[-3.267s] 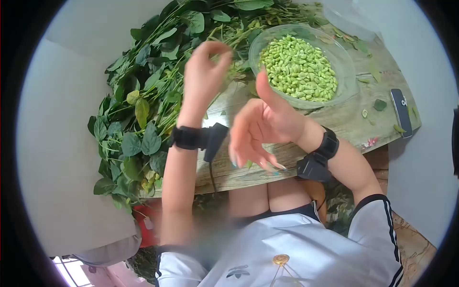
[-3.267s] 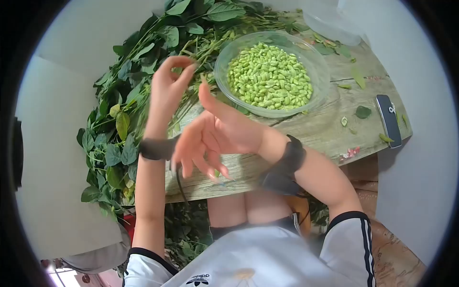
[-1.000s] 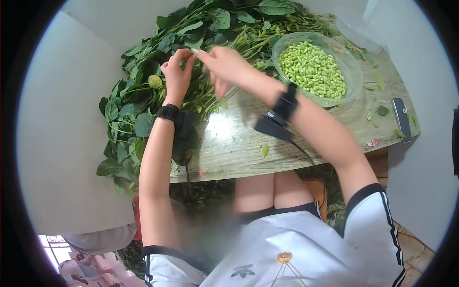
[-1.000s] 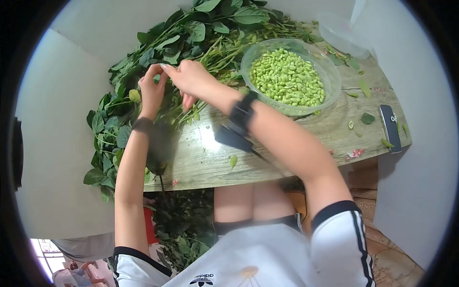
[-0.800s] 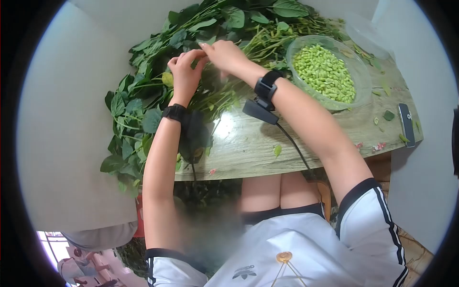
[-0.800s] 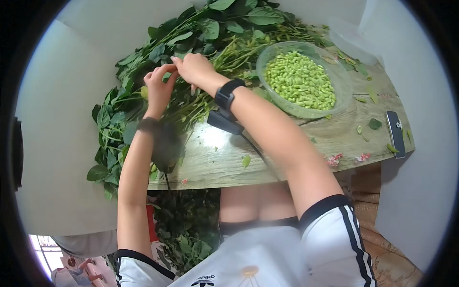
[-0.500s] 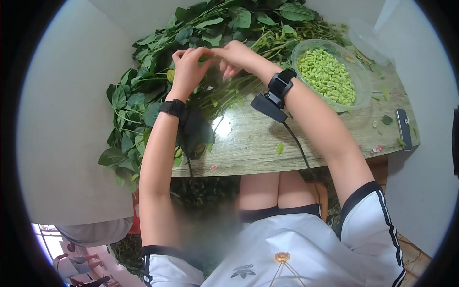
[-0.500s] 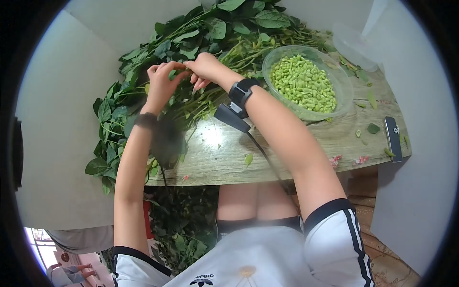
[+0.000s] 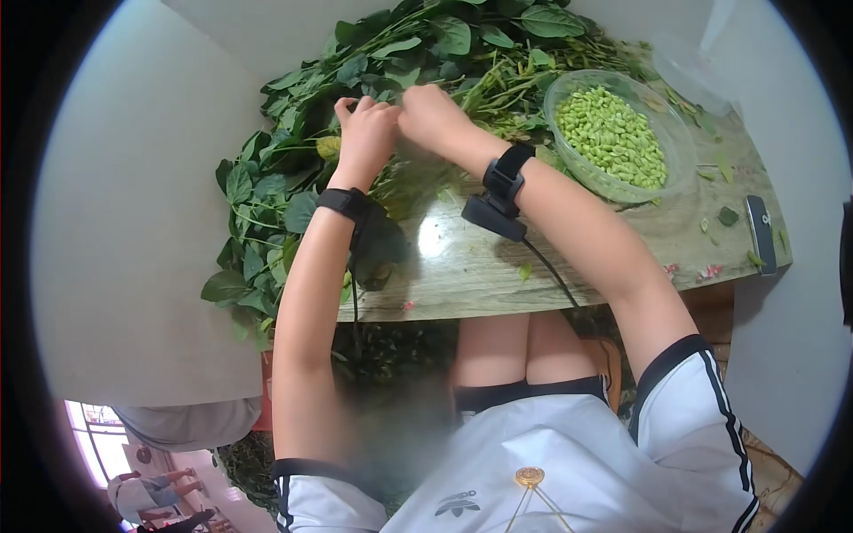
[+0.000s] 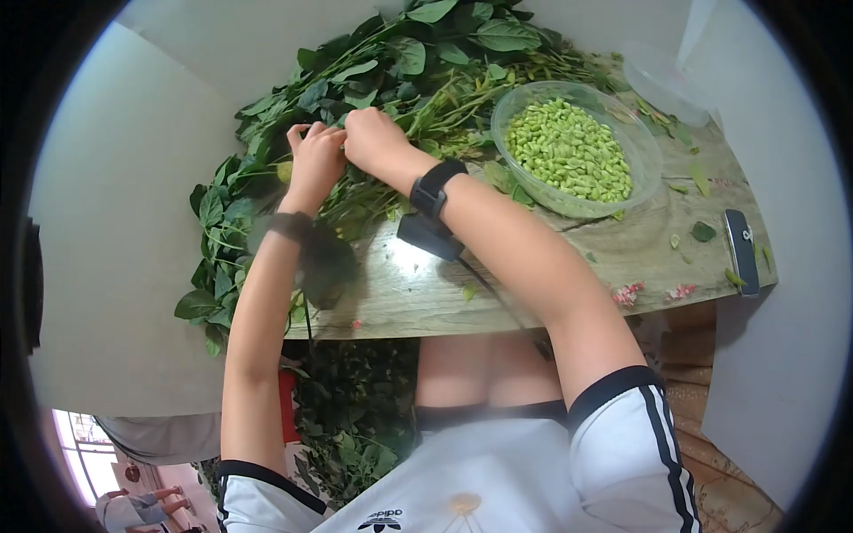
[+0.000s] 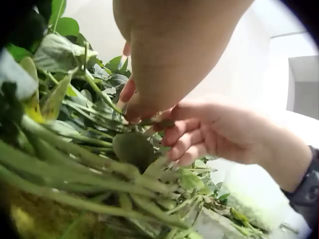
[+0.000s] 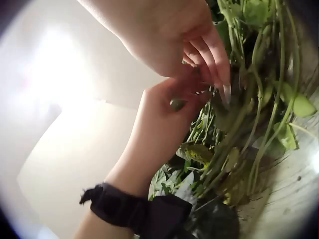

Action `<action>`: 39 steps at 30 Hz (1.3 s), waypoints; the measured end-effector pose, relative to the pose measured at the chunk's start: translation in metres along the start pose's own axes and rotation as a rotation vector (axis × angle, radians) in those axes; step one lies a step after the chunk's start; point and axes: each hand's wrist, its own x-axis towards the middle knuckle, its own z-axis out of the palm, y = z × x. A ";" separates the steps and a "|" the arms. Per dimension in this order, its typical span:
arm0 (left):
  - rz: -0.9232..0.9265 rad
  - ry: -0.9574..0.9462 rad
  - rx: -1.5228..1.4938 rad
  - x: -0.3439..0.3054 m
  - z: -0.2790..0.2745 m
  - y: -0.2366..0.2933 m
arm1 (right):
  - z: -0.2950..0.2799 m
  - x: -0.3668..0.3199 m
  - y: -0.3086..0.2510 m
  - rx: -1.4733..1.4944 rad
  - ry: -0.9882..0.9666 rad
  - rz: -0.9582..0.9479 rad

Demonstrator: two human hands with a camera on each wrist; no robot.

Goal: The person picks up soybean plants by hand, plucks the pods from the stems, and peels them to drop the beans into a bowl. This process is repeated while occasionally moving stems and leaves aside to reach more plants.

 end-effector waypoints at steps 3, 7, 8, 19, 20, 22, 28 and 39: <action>-0.053 0.049 0.062 0.007 0.005 0.009 | 0.000 -0.010 0.001 -0.059 0.042 -0.042; -0.068 0.004 0.201 0.016 0.007 0.015 | 0.005 -0.019 0.010 -0.058 0.057 -0.154; -0.054 0.022 0.202 0.018 0.009 0.015 | 0.007 -0.020 0.013 -0.062 0.080 -0.142; -0.117 -0.039 0.231 0.037 0.012 0.029 | 0.002 -0.032 0.039 0.247 0.237 -0.035; -0.119 -0.044 0.231 0.039 0.012 0.028 | 0.003 -0.032 0.040 0.219 0.260 -0.073; -0.119 -0.067 0.229 0.039 0.011 0.026 | 0.004 -0.032 0.040 0.195 0.277 -0.108; -0.009 0.055 0.136 0.028 0.000 0.021 | 0.011 -0.012 0.036 -0.083 0.172 0.143; -0.125 -0.149 0.157 0.040 0.026 -0.006 | -0.030 -0.065 -0.031 -0.007 0.127 -0.094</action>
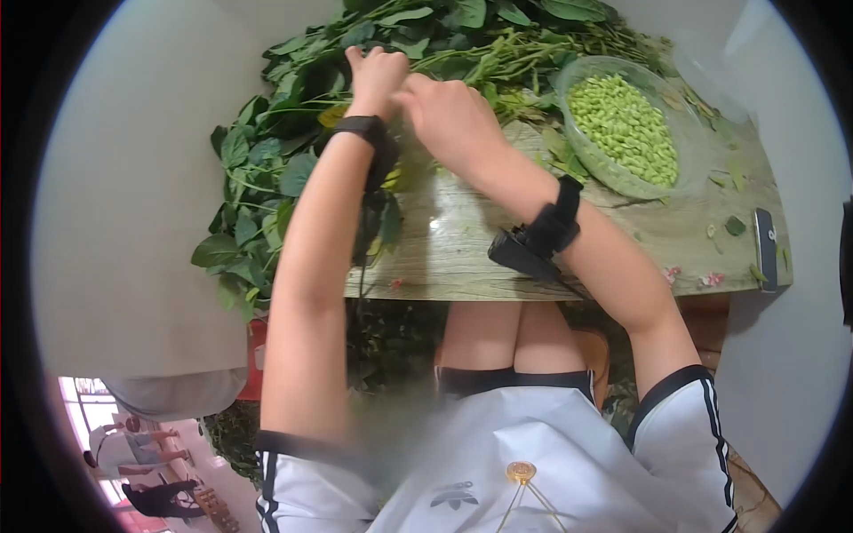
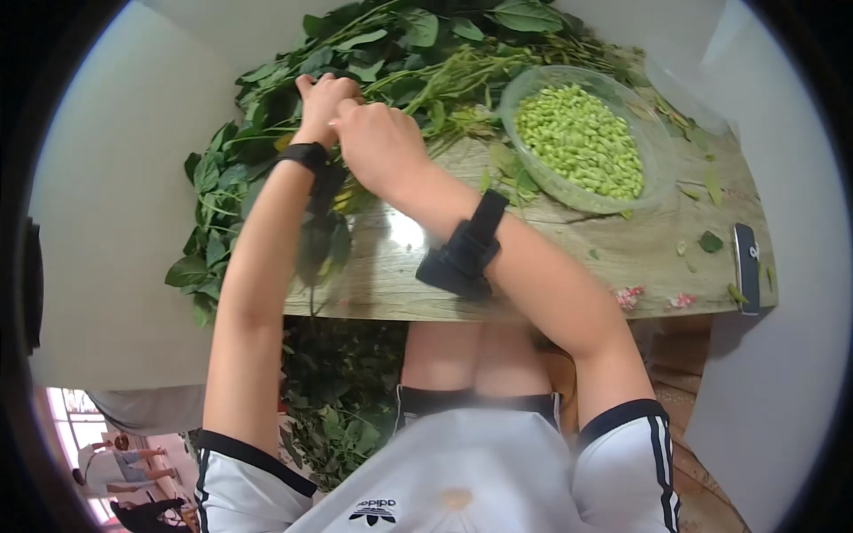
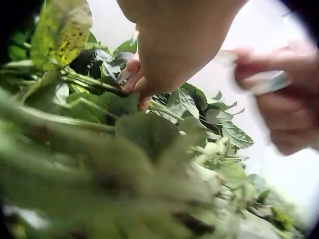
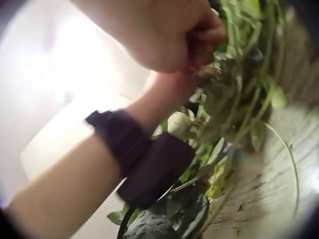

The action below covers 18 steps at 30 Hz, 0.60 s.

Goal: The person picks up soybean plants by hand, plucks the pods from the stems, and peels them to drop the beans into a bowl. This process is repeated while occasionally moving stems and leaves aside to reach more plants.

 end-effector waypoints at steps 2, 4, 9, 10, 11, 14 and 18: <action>-0.070 -0.189 -0.044 0.004 -0.026 0.013 | -0.024 -0.005 0.005 0.139 -0.028 -0.029; 0.041 0.270 -0.097 -0.008 -0.038 0.025 | -0.033 -0.010 0.025 0.185 0.105 -0.133; -0.359 -0.018 -1.157 -0.035 -0.091 0.075 | -0.081 -0.041 0.037 0.350 0.056 -0.088; -0.413 -0.221 -1.484 -0.041 -0.095 0.082 | -0.083 -0.048 0.040 0.338 0.059 -0.087; -0.435 -0.342 -1.687 -0.048 -0.106 0.095 | -0.083 -0.055 0.043 0.381 0.066 -0.069; -0.220 -0.408 -1.939 -0.063 -0.095 0.116 | -0.088 -0.059 0.053 0.385 -0.017 -0.040; -0.292 -0.313 -2.058 -0.073 -0.084 0.126 | -0.088 -0.063 0.051 0.340 -0.030 -0.016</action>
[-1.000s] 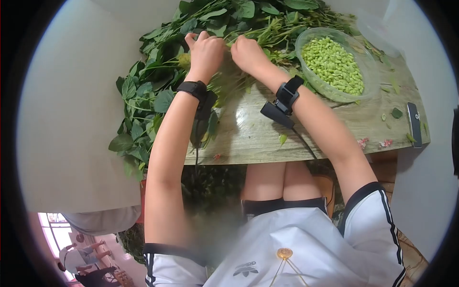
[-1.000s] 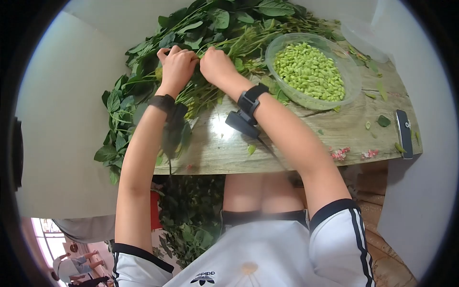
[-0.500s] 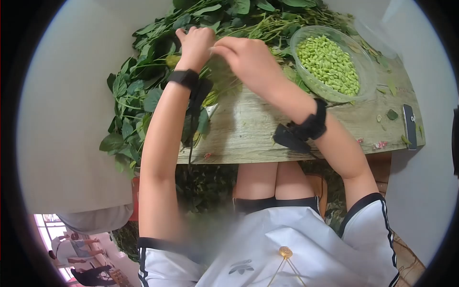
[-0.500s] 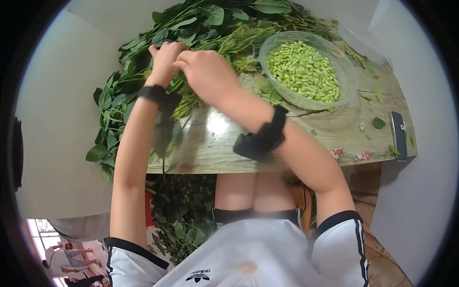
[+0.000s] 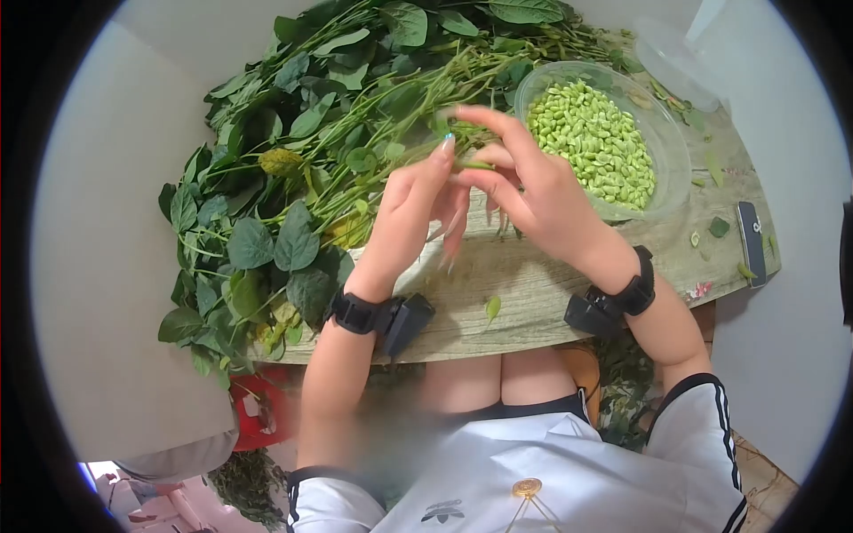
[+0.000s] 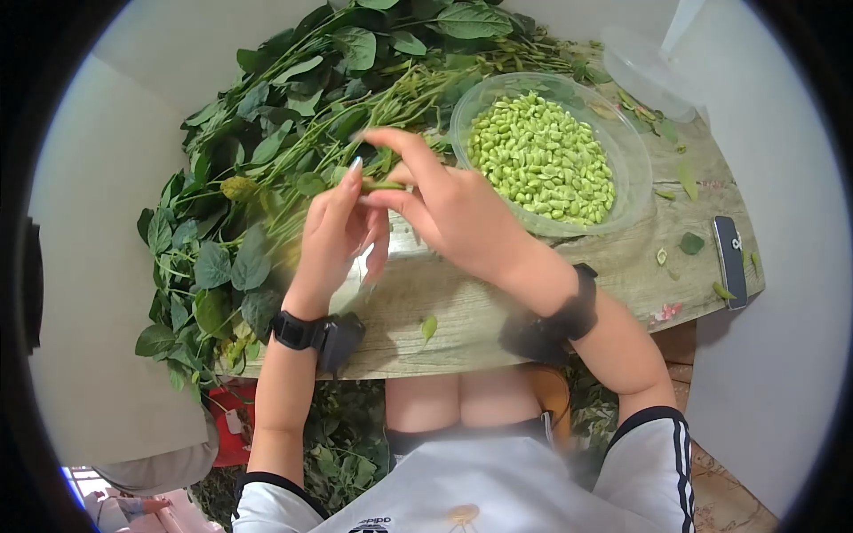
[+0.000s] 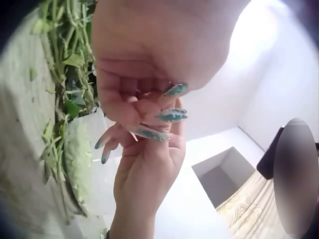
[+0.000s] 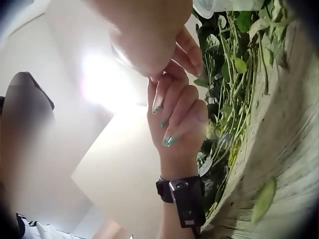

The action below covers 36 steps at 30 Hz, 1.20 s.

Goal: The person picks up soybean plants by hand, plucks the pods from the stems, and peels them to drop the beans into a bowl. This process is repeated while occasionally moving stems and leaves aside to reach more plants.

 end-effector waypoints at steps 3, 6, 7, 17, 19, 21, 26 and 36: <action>-0.015 0.001 0.008 -0.007 0.002 -0.002 | 0.001 -0.007 0.012 -0.087 -0.023 -0.014; -0.054 -0.074 -0.060 -0.009 -0.007 -0.007 | -0.002 -0.008 0.013 -0.274 -0.033 -0.112; -0.088 -0.120 -0.116 -0.010 -0.010 -0.008 | -0.002 -0.007 0.013 -0.291 0.002 -0.166; -0.144 -0.092 -0.199 -0.012 -0.011 -0.013 | -0.003 -0.006 0.015 -0.339 -0.055 -0.220; -0.095 -0.065 -0.202 -0.009 -0.012 -0.025 | -0.003 -0.006 0.018 -0.367 -0.058 -0.245; -0.073 -0.027 -0.216 -0.012 -0.013 -0.023 | 0.001 -0.006 0.019 -0.352 -0.053 -0.272; -0.066 -0.164 -0.156 -0.013 -0.015 -0.012 | 0.003 -0.006 0.016 -0.294 -0.033 -0.167; 0.032 -0.152 -0.188 -0.013 -0.012 -0.011 | -0.003 -0.004 0.015 -0.407 -0.050 -0.305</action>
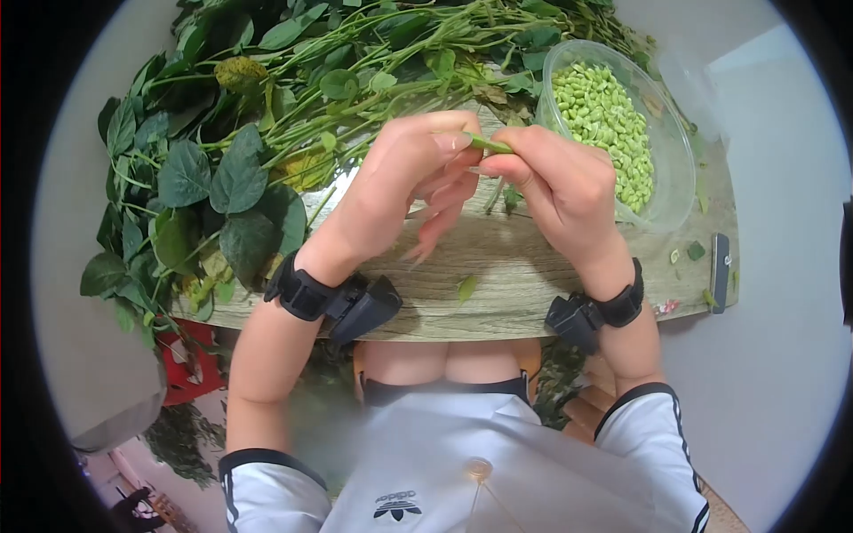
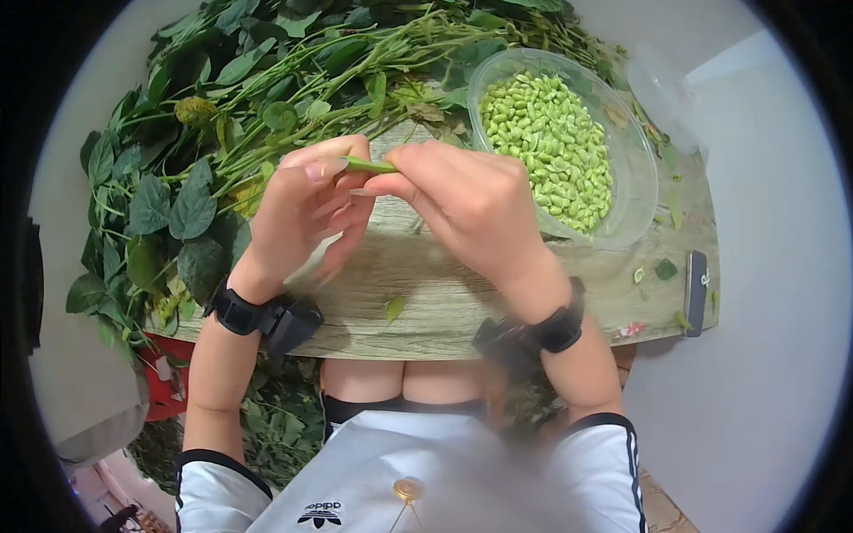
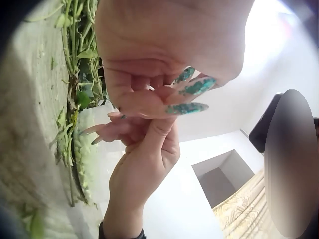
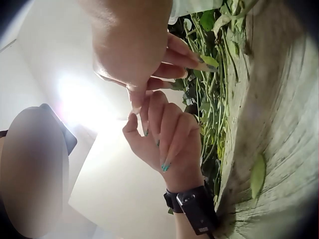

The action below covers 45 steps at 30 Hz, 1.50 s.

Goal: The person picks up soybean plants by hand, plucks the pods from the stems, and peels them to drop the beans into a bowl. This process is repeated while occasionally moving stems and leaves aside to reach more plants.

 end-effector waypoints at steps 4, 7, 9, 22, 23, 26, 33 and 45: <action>-0.065 0.029 -0.057 0.002 0.006 0.007 | -0.002 0.000 -0.001 0.060 -0.017 0.062; -0.088 0.069 -0.158 0.005 0.009 0.006 | 0.002 -0.002 -0.001 0.166 0.049 0.141; -0.117 0.056 -0.160 0.005 0.006 0.002 | 0.003 -0.002 0.000 0.062 0.065 0.071; -0.211 0.147 -0.046 0.009 0.003 -0.001 | 0.006 -0.003 -0.001 -0.001 0.033 0.084; -0.132 0.197 0.051 0.009 0.006 -0.002 | 0.003 -0.003 -0.008 0.347 -0.059 0.366; 0.044 0.242 0.283 0.007 0.005 -0.005 | 0.005 -0.004 -0.014 0.953 -0.158 0.765; 0.473 0.325 0.856 0.012 0.000 -0.016 | 0.013 -0.004 -0.018 1.143 -0.057 0.934; 0.647 0.163 1.340 0.007 -0.001 -0.013 | 0.026 -0.017 -0.021 0.962 -0.050 0.912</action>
